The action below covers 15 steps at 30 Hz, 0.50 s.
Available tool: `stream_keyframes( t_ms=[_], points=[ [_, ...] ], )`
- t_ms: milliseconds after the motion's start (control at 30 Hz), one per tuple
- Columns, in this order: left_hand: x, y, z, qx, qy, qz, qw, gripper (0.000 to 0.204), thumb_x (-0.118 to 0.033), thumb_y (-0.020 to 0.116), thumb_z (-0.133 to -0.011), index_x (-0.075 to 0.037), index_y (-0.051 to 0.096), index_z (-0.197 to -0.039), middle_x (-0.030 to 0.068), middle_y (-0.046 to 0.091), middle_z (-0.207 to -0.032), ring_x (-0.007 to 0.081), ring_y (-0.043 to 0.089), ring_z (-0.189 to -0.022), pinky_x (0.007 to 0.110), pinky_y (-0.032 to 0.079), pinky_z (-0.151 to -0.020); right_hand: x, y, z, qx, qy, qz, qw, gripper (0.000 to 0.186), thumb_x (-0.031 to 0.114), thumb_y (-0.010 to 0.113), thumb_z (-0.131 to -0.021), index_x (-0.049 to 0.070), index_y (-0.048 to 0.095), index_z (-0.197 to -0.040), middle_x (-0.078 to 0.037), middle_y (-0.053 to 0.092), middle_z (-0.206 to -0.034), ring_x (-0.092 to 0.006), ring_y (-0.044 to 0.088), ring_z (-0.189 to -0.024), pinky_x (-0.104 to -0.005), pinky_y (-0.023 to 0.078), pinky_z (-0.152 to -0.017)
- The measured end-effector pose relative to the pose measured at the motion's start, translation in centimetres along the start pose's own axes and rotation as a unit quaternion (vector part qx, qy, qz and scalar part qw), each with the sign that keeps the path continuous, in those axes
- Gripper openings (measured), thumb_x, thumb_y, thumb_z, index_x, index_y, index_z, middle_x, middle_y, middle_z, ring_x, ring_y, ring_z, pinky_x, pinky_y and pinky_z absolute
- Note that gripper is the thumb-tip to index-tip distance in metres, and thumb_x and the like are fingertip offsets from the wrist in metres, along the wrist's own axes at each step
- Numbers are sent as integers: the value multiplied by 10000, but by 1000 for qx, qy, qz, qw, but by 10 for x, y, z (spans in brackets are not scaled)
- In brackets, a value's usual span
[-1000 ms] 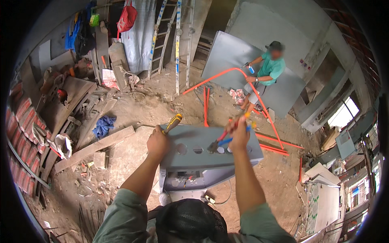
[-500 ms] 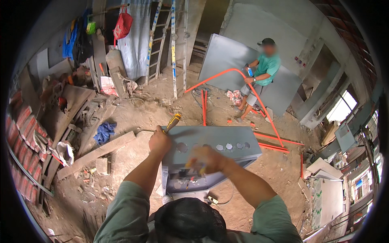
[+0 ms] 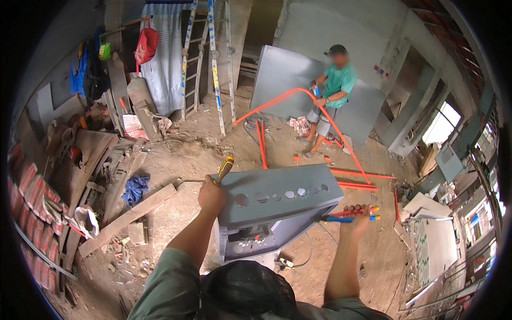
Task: The person uses a screwdriver and pliers to work on the top surface of a grey electrical cabinet, repeatedly prying and adjusting components. Another person in the background handles red conduit pipes.
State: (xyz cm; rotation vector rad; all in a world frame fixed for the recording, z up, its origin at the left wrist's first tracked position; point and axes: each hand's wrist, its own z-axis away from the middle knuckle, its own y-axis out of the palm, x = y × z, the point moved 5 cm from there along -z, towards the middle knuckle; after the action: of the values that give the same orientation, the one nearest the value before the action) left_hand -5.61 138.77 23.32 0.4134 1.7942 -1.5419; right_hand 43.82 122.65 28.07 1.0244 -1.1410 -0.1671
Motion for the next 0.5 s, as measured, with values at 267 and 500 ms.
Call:
stream_keyframes(
  t_ms=[267, 500],
  points=[
    [4, 13, -22, -10, 201, -29, 979, 619, -100, 614, -925, -37, 467, -1522, 259, 420, -1594, 441, 353, -1521, 543, 444, -1152, -20, -91, 79, -87, -23, 296, 951, 525, 510, 526, -1110, 128, 611, -1459, -33, 537, -1492, -186, 499, -1164, -419, 455, -943],
    [38, -2, -72, 187, 297, 74, 934, 587, -46, 603, -925, -90, 522, -1505, 256, 429, -1603, 460, 444, -1462, 531, 445, -1167, -28, -69, 143, -147, -108, 325, 928, 460, 463, 572, -1105, 165, 644, -1449, -8, 580, -1414, -175, 547, -1122, -380, 462, -906]
  ],
)
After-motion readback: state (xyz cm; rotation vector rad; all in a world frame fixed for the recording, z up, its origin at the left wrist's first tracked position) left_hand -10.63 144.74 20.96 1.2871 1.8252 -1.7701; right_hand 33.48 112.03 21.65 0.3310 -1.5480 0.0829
